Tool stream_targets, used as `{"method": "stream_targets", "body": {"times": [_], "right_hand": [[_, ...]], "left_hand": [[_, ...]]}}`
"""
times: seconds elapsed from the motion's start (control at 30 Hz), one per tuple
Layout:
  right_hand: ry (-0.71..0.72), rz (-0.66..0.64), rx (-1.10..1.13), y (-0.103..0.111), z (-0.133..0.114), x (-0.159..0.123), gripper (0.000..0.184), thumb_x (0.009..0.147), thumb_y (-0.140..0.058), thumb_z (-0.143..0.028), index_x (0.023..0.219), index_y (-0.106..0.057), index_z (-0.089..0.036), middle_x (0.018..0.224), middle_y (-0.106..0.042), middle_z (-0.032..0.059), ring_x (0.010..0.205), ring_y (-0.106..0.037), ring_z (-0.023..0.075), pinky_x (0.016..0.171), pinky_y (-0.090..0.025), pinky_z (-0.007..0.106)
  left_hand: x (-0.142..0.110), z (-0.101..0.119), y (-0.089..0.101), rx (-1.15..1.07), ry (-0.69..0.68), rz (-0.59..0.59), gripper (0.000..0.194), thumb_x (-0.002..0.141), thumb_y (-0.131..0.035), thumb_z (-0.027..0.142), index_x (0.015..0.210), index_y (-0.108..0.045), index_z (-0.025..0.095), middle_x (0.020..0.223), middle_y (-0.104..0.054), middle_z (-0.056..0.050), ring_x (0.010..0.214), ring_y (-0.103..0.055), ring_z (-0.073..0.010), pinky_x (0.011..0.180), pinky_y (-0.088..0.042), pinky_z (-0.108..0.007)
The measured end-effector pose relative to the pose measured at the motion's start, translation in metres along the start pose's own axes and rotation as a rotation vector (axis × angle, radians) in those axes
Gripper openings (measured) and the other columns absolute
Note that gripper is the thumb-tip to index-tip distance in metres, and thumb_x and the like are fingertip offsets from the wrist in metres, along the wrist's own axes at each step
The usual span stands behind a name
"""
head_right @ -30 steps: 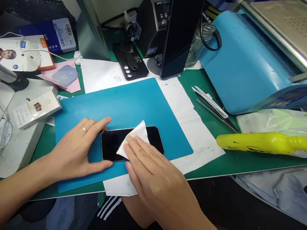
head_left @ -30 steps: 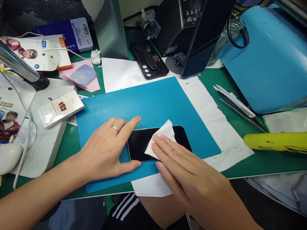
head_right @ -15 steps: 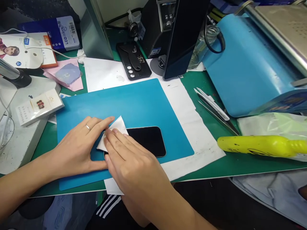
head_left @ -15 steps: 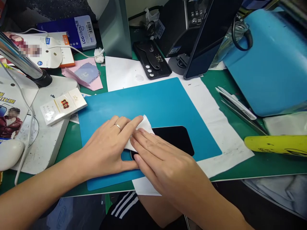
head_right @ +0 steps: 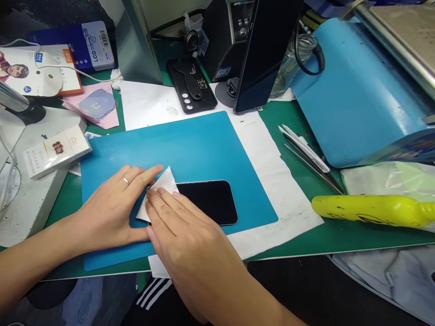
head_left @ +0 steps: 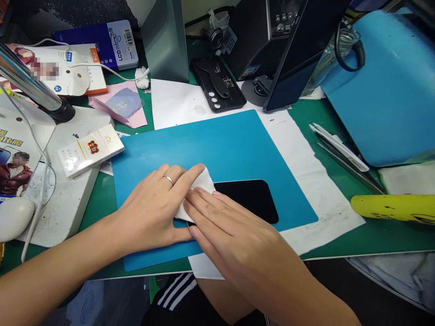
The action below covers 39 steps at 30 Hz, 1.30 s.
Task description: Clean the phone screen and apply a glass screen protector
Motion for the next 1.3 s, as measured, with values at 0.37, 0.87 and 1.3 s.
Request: {"method": "stream_targets", "body": {"times": [0.37,0.87,1.3], "right_hand": [[-0.055,0.105,0.007,0.008,-0.002,-0.016,0.027,0.101,-0.057,-0.012,0.122,-0.072,-0.004,0.13,-0.074,0.0114,0.124,-0.07,0.0232,0.112,-0.055,0.036],[-0.171,0.061,-0.04,0.002,-0.004,-0.046,0.057,0.107,-0.046,-0.049,0.138,-0.063,-0.005,0.147,-0.062,0.0116,0.139,-0.058,0.0226,0.122,-0.042,0.038],[-0.113,-0.043,-0.113,0.024,0.04,-0.092,0.044,0.107,-0.05,-0.025,0.144,-0.055,-0.002,0.148,-0.062,0.0164,0.142,-0.055,0.028,0.131,-0.028,0.045]], "left_hand": [[-0.001,-0.001,0.0,0.008,-0.003,0.011,0.098,0.085,-0.073,0.069,0.155,-0.034,0.014,0.124,-0.064,-0.015,0.102,-0.061,-0.0317,0.091,-0.053,-0.049],[-0.002,-0.006,0.006,0.125,-0.024,-0.028,0.112,0.079,-0.068,0.082,0.164,-0.022,0.026,0.126,-0.061,-0.014,0.105,-0.059,-0.0319,0.089,-0.053,-0.046],[-0.002,-0.004,0.004,0.155,0.002,-0.058,0.108,0.083,-0.065,0.08,0.166,-0.018,0.027,0.128,-0.059,-0.015,0.103,-0.059,-0.032,0.086,-0.054,-0.045]]}}
Point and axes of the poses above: each hand's wrist, its own x-axis towards the middle knuckle, its own y-axis out of the back of the hand, z = x × y, the point moved 1 cm from there along x, towards the middle knuckle
